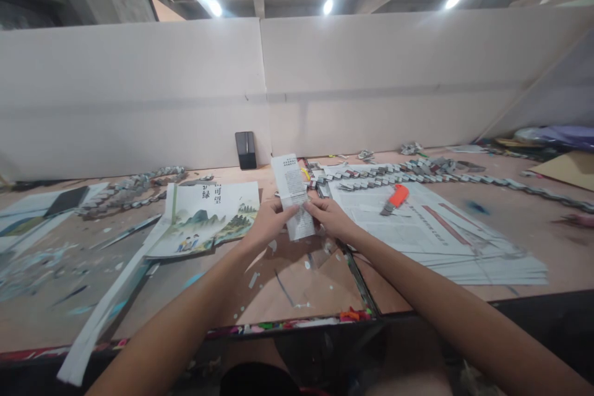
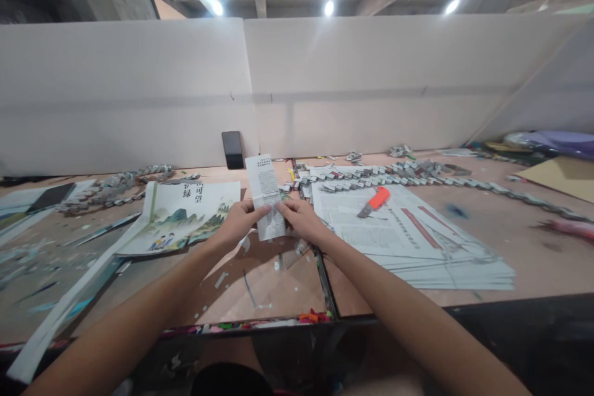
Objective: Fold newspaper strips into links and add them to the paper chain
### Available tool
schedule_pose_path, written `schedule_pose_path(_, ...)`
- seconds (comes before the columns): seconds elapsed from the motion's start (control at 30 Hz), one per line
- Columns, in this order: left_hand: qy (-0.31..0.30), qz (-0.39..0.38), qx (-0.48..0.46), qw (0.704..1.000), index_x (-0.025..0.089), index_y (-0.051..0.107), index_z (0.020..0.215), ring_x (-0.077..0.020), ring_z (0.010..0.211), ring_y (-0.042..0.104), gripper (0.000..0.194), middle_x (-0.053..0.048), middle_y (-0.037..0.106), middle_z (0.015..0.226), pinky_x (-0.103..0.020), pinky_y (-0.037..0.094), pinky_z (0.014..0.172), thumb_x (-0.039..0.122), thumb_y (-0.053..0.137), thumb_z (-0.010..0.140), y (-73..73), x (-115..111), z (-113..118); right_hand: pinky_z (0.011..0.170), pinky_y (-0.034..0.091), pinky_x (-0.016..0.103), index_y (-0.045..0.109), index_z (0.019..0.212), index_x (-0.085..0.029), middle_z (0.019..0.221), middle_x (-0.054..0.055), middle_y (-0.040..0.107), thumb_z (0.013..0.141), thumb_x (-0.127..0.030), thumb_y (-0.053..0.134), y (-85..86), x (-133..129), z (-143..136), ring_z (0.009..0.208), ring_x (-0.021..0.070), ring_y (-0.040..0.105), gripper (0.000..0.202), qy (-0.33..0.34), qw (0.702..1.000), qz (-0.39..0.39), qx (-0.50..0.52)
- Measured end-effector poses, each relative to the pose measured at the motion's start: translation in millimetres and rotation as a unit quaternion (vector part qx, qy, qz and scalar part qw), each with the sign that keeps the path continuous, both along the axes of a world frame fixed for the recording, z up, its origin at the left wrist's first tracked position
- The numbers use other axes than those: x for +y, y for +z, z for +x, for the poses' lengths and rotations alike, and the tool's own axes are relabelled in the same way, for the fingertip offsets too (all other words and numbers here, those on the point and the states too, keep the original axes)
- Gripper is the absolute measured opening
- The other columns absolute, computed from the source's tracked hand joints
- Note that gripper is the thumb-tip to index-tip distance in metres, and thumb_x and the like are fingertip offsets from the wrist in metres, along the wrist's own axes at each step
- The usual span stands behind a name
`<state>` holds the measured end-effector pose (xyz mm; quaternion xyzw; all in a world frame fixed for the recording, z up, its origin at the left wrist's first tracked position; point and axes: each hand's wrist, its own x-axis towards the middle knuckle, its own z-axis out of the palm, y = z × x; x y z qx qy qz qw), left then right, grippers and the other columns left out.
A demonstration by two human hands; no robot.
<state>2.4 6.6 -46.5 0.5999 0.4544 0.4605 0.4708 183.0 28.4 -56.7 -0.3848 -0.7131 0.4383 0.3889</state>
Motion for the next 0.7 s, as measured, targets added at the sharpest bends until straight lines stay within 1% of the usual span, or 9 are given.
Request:
schedule_pose_path(0.13,0.019,0.018,-0.005,1.0,0.012,0.071,0.092,-0.0226,0.075,0.066,0.038,-0.012,0.072,0.091,-0.033,0.053,0.065,0.045,0.067,0.074,0.4,1,0,0.049,0.036,0.024,0.055,0.068,-0.018,0.055,-0.003,0.05,0.079,-0.049,0.057,1.0,-2,0,0.049,0.0114,0.046,0.033,0.023,1.0,-0.001,0.0)
schedule_pose_path(0.3,0.063,0.011,-0.031,0.998,0.01,0.071,0.09,-0.0228,0.075,0.066,0.039,-0.012,0.072,0.091,-0.034,0.053,0.066,0.045,0.07,0.071,4.1,2,-1,0.048,0.033,0.024,0.052,0.061,-0.017,0.051,-0.002,0.048,0.084,-0.054,0.048,5.8,-7,-2,0.048,0.0116,0.044,0.044,0.028,0.999,-0.015,-0.012)
schedule_pose_path(0.5,0.08,0.019,-0.044,0.996,0.012,0.07,0.096,-0.025,0.081,0.066,0.043,-0.012,0.073,0.093,-0.036,0.053,0.07,0.046,0.07,0.071,4.8,5,-4,0.048,0.034,0.023,0.049,0.057,-0.018,0.052,-0.003,0.047,0.081,-0.05,0.055,14.0,-11,-2,0.048,0.0103,0.043,0.04,0.047,0.999,0.005,-0.026)
schedule_pose_path(0.57,0.085,0.02,-0.06,0.994,0.011,0.07,0.096,-0.0251,0.082,0.066,0.044,-0.012,0.072,0.093,-0.036,0.053,0.07,0.047,0.07,0.07,4.8,5,-4,0.048,0.034,0.023,0.051,0.057,-0.018,0.052,-0.003,0.048,0.08,-0.048,0.056,13.9,-12,-2,0.047,0.0104,0.043,0.038,0.051,0.998,-0.005,-0.02)
schedule_pose_path(0.7,0.109,0.035,-0.069,0.991,0.012,0.07,0.096,-0.0247,0.084,0.065,0.045,-0.011,0.072,0.097,-0.034,0.052,0.068,0.048,0.07,0.069,5.4,6,-4,0.05,0.036,0.023,0.057,0.063,-0.017,0.056,-0.002,0.052,0.074,-0.041,0.064,9.6,-11,-2,0.051,0.0106,0.046,0.027,0.071,0.997,-0.012,-0.016)
